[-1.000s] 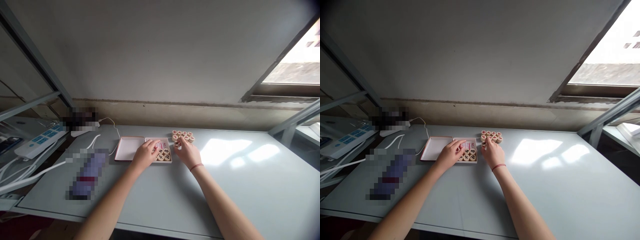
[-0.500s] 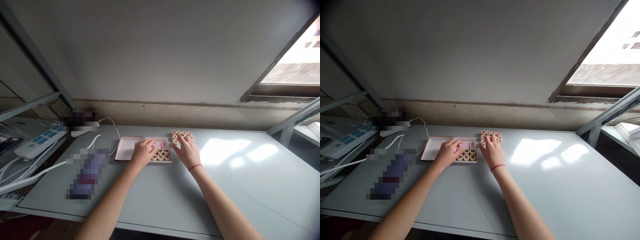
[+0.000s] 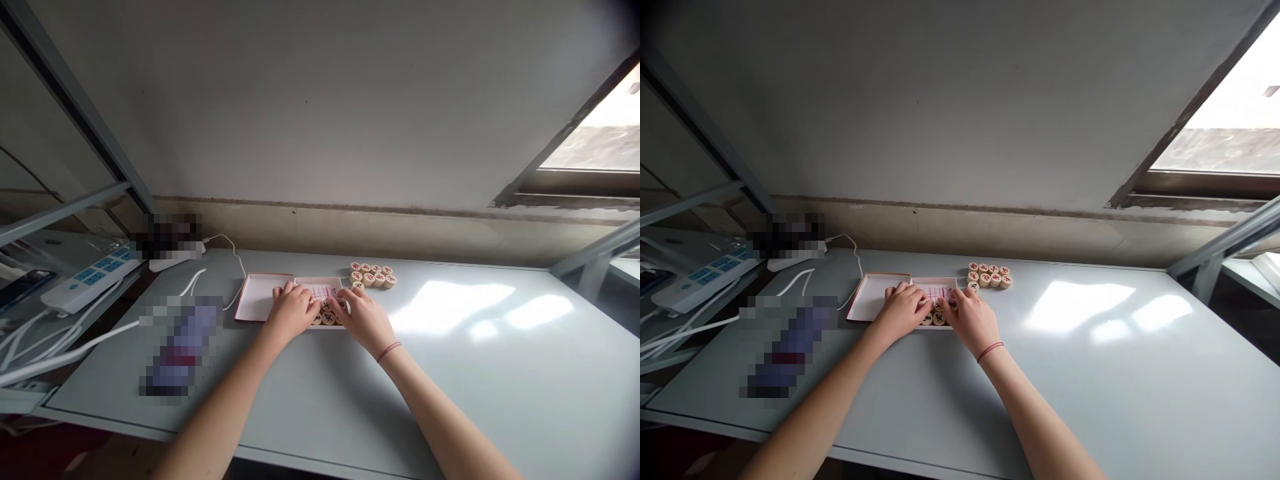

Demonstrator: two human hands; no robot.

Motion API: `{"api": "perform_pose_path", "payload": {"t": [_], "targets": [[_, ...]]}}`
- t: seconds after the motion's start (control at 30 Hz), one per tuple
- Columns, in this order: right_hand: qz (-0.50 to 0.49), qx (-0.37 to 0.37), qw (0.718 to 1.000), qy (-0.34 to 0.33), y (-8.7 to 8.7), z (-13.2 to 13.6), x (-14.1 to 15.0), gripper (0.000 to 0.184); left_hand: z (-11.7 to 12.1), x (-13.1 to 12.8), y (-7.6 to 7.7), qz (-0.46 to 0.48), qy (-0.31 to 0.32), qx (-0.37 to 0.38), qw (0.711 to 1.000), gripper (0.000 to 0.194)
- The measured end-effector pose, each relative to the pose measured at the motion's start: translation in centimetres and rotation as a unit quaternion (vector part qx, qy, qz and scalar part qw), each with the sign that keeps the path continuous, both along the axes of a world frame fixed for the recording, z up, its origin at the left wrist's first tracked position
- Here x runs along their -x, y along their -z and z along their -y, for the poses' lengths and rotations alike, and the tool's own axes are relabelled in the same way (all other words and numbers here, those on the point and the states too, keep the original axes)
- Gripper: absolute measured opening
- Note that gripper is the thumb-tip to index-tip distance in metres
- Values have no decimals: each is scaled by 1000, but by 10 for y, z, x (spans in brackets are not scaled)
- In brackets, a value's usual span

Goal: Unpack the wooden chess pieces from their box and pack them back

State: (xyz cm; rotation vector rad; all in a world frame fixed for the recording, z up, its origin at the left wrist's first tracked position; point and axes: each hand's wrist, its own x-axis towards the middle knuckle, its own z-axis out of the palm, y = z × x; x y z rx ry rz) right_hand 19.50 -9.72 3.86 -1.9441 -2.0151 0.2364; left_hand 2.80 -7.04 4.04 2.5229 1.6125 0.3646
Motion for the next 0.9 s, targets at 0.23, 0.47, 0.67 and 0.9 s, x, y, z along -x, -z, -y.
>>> {"api": "perform_pose_path", "payload": {"t": [0.23, 0.47, 0.67, 0.9], "targets": [[-6, -87, 996, -11, 3, -1, 0, 33, -2, -1, -1, 75, 9, -19, 997, 18], [-25, -219, 963, -152, 1, 1, 3, 22, 5, -8, -9, 272, 63, -59, 958, 14], [-35, -236, 967, -94, -2, 2, 1, 14, 12, -16, -9, 363, 54, -33, 930, 11], [-25, -84, 995, 47, -19, -9, -40, 20, 6, -12, -5, 382, 44, -98, 918, 10]]}}
